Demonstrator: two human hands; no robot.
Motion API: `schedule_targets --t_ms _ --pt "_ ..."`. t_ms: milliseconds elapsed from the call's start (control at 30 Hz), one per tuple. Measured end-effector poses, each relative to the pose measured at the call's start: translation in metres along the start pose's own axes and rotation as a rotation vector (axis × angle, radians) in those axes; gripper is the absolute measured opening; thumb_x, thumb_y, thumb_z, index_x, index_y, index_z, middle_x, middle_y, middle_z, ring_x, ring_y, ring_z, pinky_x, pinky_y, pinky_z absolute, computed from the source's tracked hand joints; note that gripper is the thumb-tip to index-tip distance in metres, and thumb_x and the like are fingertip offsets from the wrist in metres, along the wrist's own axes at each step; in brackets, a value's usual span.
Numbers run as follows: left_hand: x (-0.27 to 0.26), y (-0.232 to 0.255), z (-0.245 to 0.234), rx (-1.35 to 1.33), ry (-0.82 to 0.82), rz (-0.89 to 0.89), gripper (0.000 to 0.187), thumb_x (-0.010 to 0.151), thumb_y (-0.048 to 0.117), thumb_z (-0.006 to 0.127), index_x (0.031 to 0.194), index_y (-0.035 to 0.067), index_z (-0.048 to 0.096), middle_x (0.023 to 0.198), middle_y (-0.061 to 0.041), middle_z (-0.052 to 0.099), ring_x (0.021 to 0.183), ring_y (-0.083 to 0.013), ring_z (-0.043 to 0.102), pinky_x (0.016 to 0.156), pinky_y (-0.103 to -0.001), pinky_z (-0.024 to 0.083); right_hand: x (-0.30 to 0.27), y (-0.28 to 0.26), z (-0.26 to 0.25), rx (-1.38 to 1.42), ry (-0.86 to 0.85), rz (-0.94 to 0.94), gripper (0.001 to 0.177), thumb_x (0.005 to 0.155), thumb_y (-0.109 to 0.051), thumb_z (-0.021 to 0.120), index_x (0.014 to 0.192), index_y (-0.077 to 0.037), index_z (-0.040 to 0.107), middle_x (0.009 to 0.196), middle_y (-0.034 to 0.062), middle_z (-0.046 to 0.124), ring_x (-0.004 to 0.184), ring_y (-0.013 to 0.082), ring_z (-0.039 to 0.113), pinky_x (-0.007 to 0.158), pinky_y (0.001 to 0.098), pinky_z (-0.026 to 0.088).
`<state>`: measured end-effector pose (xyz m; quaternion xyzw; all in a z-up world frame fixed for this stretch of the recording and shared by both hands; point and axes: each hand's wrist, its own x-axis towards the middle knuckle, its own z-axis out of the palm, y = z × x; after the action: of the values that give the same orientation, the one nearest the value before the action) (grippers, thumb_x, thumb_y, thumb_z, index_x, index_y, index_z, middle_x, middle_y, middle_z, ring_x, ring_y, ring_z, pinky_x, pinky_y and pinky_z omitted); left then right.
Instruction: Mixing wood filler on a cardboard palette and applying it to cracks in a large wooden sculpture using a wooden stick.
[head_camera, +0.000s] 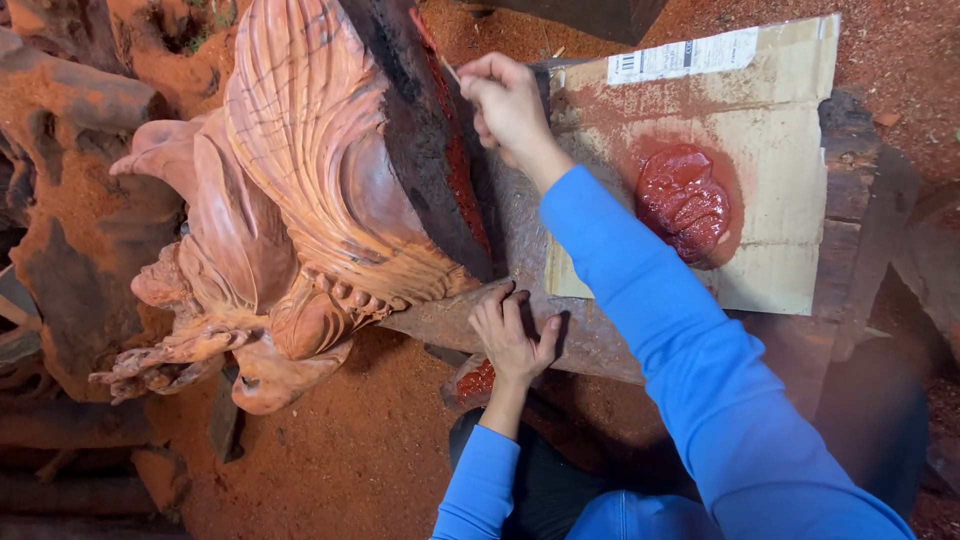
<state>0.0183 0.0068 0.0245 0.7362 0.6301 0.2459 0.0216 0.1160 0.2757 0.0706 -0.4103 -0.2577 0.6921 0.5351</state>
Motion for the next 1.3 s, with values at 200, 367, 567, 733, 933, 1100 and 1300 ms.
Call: schedule_targets --t_ms 200,367,567,733,933,1100,1300 --pt "-0.004 -0.003 0.004 0.033 0.011 -0.002 0.057 0.092 0.057 0.054 0.103 0.001 0.064 0.120 -0.019 0.058 0.105 -0.0333 0.051 0.096 -0.046 0.035 -0.001 0.018 0.005 -0.187 -0.032 0.151 0.019 0.095 0.000 0.058 0.077 -0.008 0.060 0.125 0.0142 0.074 0.035 0.0031 0.041 0.029 0.0185 0.034" --pt "-0.001 -0.001 0.003 0.020 0.004 -0.002 0.057 0.090 0.056 0.057 0.104 0.001 0.064 0.121 -0.020 0.058 0.106 -0.0340 0.051 0.097 -0.047 0.034 -0.008 0.002 -0.019 -0.324 0.095 0.262 0.013 0.099 -0.002 0.058 0.094 -0.010 0.068 0.078 0.0017 0.064 0.043 0.0052 0.040 0.036 0.0195 0.031" --pt "0.002 -0.001 0.003 0.023 0.004 0.002 0.055 0.091 0.055 0.055 0.104 0.002 0.065 0.122 -0.019 0.058 0.107 -0.0342 0.051 0.097 -0.046 0.035 0.026 0.025 0.001 -0.043 0.128 0.316 0.017 0.095 0.000 0.051 0.101 -0.007 0.065 0.084 0.0064 0.062 0.048 0.0086 0.046 0.037 0.0222 0.035" --pt "-0.001 -0.001 0.002 0.019 0.001 -0.014 0.054 0.090 0.054 0.057 0.103 0.002 0.065 0.120 -0.019 0.058 0.107 -0.0337 0.051 0.097 -0.046 0.035 0.007 0.019 0.019 -0.002 0.112 0.166 0.012 0.097 -0.004 0.053 0.094 -0.007 0.064 0.091 0.0069 0.066 0.047 0.0083 0.047 0.035 0.0235 0.031" --pt "-0.001 -0.002 0.003 0.025 -0.019 -0.012 0.054 0.091 0.054 0.057 0.104 0.001 0.063 0.121 -0.020 0.057 0.107 -0.0352 0.051 0.098 -0.047 0.034 -0.011 0.047 0.013 -0.287 -0.021 -0.267 0.011 0.092 0.005 0.060 0.088 -0.003 0.067 0.072 0.0003 0.061 0.053 0.0059 0.044 0.050 0.0214 0.038" --pt "-0.004 -0.004 0.005 0.050 -0.019 -0.019 0.055 0.091 0.054 0.058 0.105 0.002 0.064 0.120 -0.020 0.057 0.107 -0.0344 0.051 0.098 -0.048 0.035 -0.003 0.052 -0.007 -0.385 0.201 -0.176 0.015 0.089 0.004 0.058 0.085 -0.009 0.066 0.084 0.0035 0.068 0.071 0.0115 0.060 0.069 0.0258 0.053" --pt "-0.005 -0.005 0.004 0.029 -0.025 -0.034 0.052 0.091 0.052 0.059 0.108 0.003 0.064 0.121 -0.018 0.057 0.108 -0.0340 0.050 0.099 -0.047 0.035 0.012 0.029 0.016 -0.038 0.075 0.099 0.009 0.095 -0.001 0.054 0.090 -0.004 0.061 0.082 0.0087 0.065 0.044 0.0100 0.049 0.031 0.0254 0.029"
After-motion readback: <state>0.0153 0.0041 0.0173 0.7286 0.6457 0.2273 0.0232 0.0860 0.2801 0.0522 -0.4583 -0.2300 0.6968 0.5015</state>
